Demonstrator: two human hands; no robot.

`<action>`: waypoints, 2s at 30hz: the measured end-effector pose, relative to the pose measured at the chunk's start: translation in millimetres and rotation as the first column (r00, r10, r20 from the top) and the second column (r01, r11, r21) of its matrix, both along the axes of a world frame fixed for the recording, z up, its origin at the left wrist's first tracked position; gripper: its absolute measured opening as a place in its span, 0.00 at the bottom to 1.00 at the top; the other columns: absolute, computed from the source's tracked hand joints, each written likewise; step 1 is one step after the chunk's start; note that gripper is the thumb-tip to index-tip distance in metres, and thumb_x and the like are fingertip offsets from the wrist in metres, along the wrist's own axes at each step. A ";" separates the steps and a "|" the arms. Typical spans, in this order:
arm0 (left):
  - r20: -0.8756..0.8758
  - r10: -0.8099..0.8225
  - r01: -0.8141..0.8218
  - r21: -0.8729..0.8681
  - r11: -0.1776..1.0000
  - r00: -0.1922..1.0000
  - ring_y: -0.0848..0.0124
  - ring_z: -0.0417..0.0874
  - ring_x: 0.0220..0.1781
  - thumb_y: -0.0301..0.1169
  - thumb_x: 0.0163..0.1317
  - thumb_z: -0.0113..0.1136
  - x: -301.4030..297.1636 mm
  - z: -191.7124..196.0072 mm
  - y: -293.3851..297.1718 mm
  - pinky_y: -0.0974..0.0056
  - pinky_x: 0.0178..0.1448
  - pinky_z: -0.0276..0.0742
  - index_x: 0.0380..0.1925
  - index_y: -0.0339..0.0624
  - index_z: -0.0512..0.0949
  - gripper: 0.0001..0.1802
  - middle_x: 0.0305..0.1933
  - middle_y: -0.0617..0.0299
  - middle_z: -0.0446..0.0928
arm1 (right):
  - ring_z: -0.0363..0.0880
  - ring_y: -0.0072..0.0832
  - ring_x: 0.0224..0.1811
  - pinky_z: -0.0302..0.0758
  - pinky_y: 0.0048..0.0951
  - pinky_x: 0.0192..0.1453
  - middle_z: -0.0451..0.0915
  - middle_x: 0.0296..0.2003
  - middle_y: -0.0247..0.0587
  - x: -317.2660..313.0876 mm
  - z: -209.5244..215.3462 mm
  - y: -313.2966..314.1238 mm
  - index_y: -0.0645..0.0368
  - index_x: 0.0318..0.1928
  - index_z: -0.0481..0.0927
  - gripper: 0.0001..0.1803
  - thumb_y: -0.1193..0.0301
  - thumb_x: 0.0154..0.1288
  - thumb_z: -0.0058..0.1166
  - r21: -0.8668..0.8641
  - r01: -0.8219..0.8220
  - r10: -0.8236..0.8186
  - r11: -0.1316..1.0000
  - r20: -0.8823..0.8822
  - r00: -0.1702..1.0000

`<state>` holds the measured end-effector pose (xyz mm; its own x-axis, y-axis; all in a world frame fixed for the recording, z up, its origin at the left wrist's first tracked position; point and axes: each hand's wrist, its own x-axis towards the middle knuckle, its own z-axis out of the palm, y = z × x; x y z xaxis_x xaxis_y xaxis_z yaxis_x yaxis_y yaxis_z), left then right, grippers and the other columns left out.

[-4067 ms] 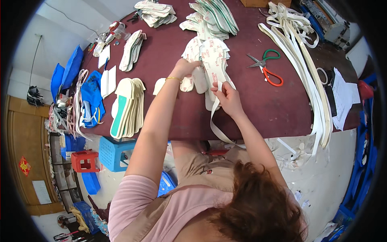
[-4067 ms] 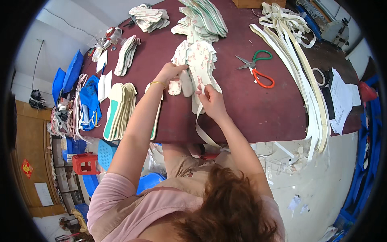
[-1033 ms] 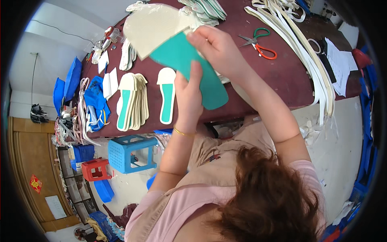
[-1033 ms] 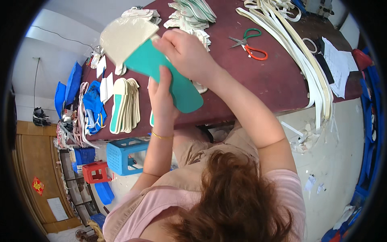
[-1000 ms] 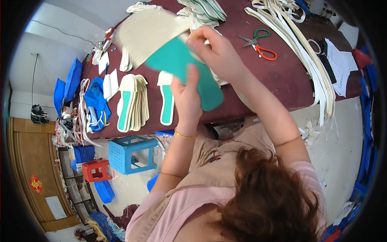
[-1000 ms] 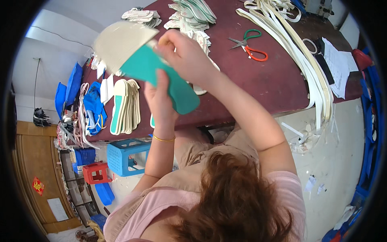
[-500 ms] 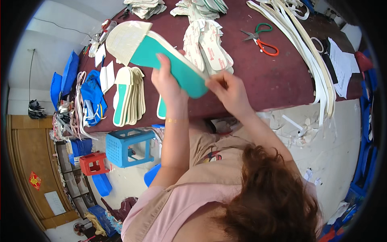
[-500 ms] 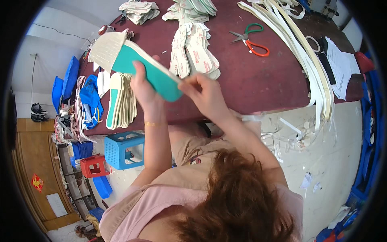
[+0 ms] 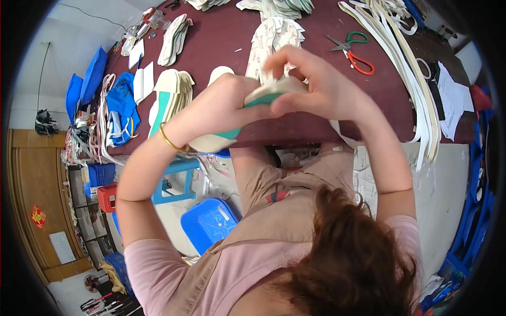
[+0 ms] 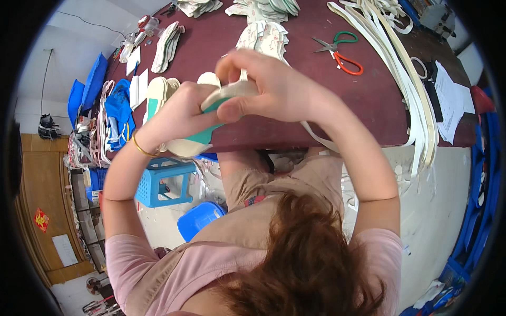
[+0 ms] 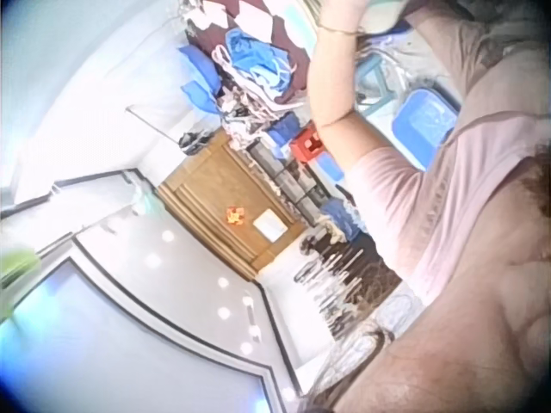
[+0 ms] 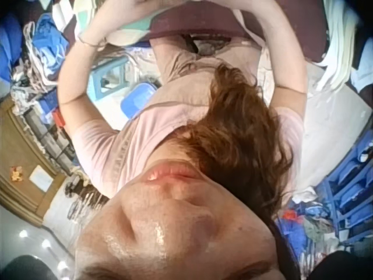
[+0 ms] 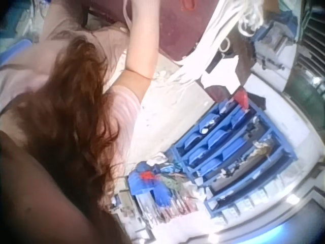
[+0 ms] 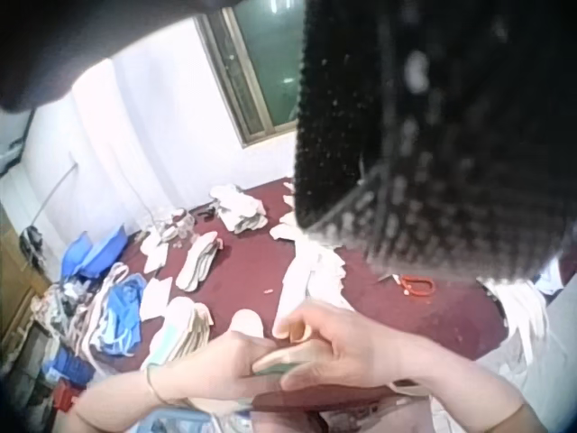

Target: Manually attaching heel and toe covers to shoe insoles and trimming excess material with scissors.

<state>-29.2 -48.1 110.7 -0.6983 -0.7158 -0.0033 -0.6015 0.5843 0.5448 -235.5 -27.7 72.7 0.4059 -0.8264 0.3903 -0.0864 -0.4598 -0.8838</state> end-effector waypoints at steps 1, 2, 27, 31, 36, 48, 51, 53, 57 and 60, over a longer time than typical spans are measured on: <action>0.135 -0.061 0.058 0.028 0.998 0.989 0.65 0.74 0.19 0.36 0.48 0.68 7.0 4.4 -3.4 0.62 0.26 0.69 0.30 0.34 0.80 0.15 0.19 0.56 0.74 | 0.66 0.17 0.23 0.64 0.20 0.27 0.67 0.20 0.27 0.8 4.9 -4.7 0.61 0.33 0.77 0.14 0.65 0.52 0.64 0.043 0.010 -0.013 0.999 0.062 0.998; 0.265 -0.125 0.112 0.065 0.992 0.956 0.71 0.74 0.19 0.32 0.50 0.67 14.1 7.8 -6.1 0.66 0.25 0.68 0.30 0.32 0.79 0.13 0.19 0.59 0.75 | 0.67 0.15 0.24 0.64 0.18 0.27 0.70 0.23 0.28 -2.9 3.2 -10.0 0.61 0.32 0.78 0.11 0.68 0.53 0.64 0.031 -0.006 0.003 1.000 0.094 0.996; -0.712 0.623 -0.247 0.572 0.782 0.323 0.74 0.80 0.31 0.41 0.66 0.51 -0.8 -55.9 27.3 0.72 0.34 0.75 0.39 0.37 0.74 0.17 0.33 0.54 0.80 | 0.67 0.09 0.25 0.65 0.14 0.27 0.73 0.26 0.26 54.5 -62.2 14.9 0.61 0.32 0.73 0.09 0.69 0.65 0.55 0.432 -0.160 -0.073 0.888 0.475 0.877; -0.702 0.651 -0.245 0.603 0.759 0.290 0.76 0.78 0.27 0.43 0.66 0.52 2.6 -62.0 24.4 0.74 0.30 0.73 0.35 0.33 0.78 0.20 0.29 0.59 0.79 | 0.70 0.14 0.28 0.69 0.21 0.31 0.74 0.26 0.31 58.4 -77.5 40.2 0.64 0.34 0.72 0.10 0.68 0.64 0.55 0.330 0.032 -0.086 0.943 0.148 0.985; -0.818 0.533 0.345 0.575 0.742 0.216 0.65 0.69 0.58 0.57 0.65 0.41 -11.9 -66.4 4.2 0.62 0.61 0.65 0.50 0.30 0.68 0.35 0.55 0.51 0.68 | 0.75 0.21 0.35 0.71 0.25 0.39 0.76 0.34 0.39 54.3 -41.7 8.1 0.66 0.38 0.74 0.14 0.65 0.65 0.52 0.301 0.042 -0.104 0.953 0.195 0.975; -0.817 0.532 0.499 0.564 0.658 0.222 0.64 0.73 0.42 0.65 0.62 0.34 -15.3 -78.1 19.3 0.53 0.55 0.70 0.49 0.40 0.66 0.37 0.33 0.62 0.68 | 0.57 0.08 0.16 0.51 0.15 0.18 0.68 0.19 0.24 4.6 -57.0 31.0 0.63 0.29 0.77 0.13 0.64 0.60 0.61 0.714 -0.171 -0.084 0.679 0.307 0.948; -0.715 0.653 0.653 0.622 0.432 0.248 0.68 0.68 0.36 0.63 0.63 0.36 -23.3 -92.3 10.3 0.60 0.47 0.69 0.49 0.38 0.66 0.37 0.33 0.64 0.66 | 0.57 0.08 0.17 0.52 0.15 0.19 0.69 0.20 0.23 -2.8 -57.7 22.0 0.63 0.32 0.77 0.14 0.64 0.59 0.60 0.780 -0.163 -0.027 0.604 0.224 0.974; -0.534 0.817 0.840 0.530 0.121 0.219 0.70 0.65 0.35 0.62 0.63 0.39 -24.9 -103.3 7.9 0.63 0.44 0.66 0.48 0.36 0.66 0.36 0.32 0.65 0.65 | 0.57 0.07 0.18 0.53 0.14 0.19 0.68 0.20 0.21 -4.2 -55.3 12.3 0.61 0.34 0.77 0.13 0.63 0.60 0.59 0.820 -0.195 0.192 0.538 0.106 0.976; -0.115 0.989 0.849 0.511 0.136 -0.089 0.69 0.64 0.36 0.47 0.62 0.51 -10.5 -101.1 -12.9 0.60 0.52 0.64 0.47 0.34 0.65 0.26 0.32 0.65 0.63 | 0.73 0.20 0.21 0.71 0.23 0.24 0.74 0.27 0.34 -36.2 -77.2 -75.5 0.62 0.36 0.75 0.12 0.65 0.61 0.55 0.608 -0.209 0.308 0.766 -0.061 0.949; -0.234 0.936 0.818 0.460 0.345 -0.264 0.68 0.68 0.43 0.35 0.52 0.62 45.3 -133.4 -25.3 0.57 0.59 0.61 0.48 0.33 0.65 0.27 0.36 0.61 0.65 | 0.69 0.41 0.56 0.71 0.41 0.54 0.71 0.51 0.44 -104.7 -108.3 -167.1 0.61 0.44 0.76 0.19 0.76 0.47 0.60 -0.222 0.248 -0.269 0.943 -0.948 0.174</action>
<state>16.1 -73.4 -22.7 -0.4029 -0.9005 -0.1636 0.9152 -0.3991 -0.0569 -340.2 -194.8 -35.6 0.2375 -0.9650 -0.1114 -0.9714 -0.2368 -0.0196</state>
